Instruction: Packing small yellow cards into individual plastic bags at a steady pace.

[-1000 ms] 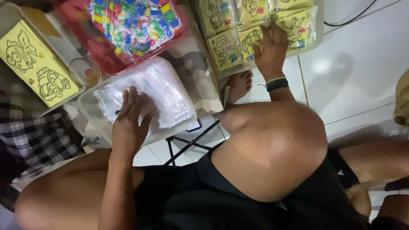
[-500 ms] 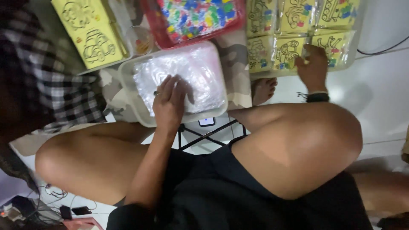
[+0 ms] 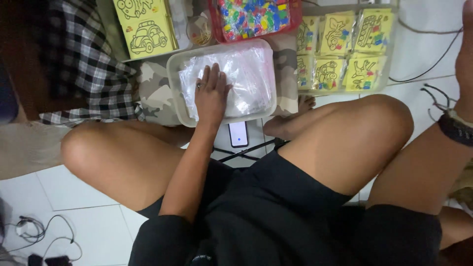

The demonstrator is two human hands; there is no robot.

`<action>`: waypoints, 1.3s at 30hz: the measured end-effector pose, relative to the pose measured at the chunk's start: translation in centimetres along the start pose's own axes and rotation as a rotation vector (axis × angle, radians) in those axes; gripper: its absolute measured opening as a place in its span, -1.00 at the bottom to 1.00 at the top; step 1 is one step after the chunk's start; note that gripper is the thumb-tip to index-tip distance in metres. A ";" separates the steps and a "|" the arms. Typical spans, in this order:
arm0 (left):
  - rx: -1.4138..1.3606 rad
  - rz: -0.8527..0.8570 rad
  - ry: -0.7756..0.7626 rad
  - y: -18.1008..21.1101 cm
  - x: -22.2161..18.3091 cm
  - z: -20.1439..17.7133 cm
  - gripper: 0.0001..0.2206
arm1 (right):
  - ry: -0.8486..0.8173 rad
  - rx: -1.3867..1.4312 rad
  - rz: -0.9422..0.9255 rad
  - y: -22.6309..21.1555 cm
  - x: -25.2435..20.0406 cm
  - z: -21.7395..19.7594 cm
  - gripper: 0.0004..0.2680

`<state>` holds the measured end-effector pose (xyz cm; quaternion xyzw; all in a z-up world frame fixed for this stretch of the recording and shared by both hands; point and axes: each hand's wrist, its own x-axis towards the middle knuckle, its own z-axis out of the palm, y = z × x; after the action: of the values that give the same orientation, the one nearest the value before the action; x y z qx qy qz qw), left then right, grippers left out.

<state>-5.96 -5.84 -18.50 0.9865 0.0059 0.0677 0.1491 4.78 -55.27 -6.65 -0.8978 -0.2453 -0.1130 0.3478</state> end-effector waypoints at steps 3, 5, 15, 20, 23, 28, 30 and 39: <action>-0.077 0.032 0.078 0.6 0.0 -0.8 -0.80 | 0.038 0.059 0.015 -9.4 3.6 1.3 -0.89; -0.121 0.045 0.115 0.9 -0.1 -1.5 -0.89 | 0.070 0.079 -0.028 -18.3 8.4 3.0 -0.71; -0.048 0.190 0.367 0.7 2.2 -9.8 -0.94 | -0.321 0.430 0.192 -23.1 10.7 20.6 -0.55; -0.202 0.355 0.320 0.8 5.2 -18.3 -0.91 | -0.271 0.879 0.260 -25.6 12.7 19.2 -0.84; -0.555 0.284 -0.049 -1.3 6.4 -18.8 -0.36 | -0.269 0.806 0.245 -26.6 13.3 17.9 -0.61; -1.206 -0.251 -0.409 -1.0 7.1 -18.4 -0.68 | -0.356 0.693 0.235 -26.8 13.5 17.6 -0.47; -1.240 -0.237 -0.366 -0.7 7.0 -17.1 -0.80 | -0.317 0.800 0.343 -25.4 13.1 18.5 -0.51; -1.380 -0.341 -0.430 -0.2 6.2 -15.7 -0.80 | -0.181 0.868 0.417 -24.5 12.6 19.8 -0.71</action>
<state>-1.92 -0.81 -2.90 0.6455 0.0857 -0.1625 0.7414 3.48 -21.65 -2.52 -0.7061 -0.1140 0.1500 0.6826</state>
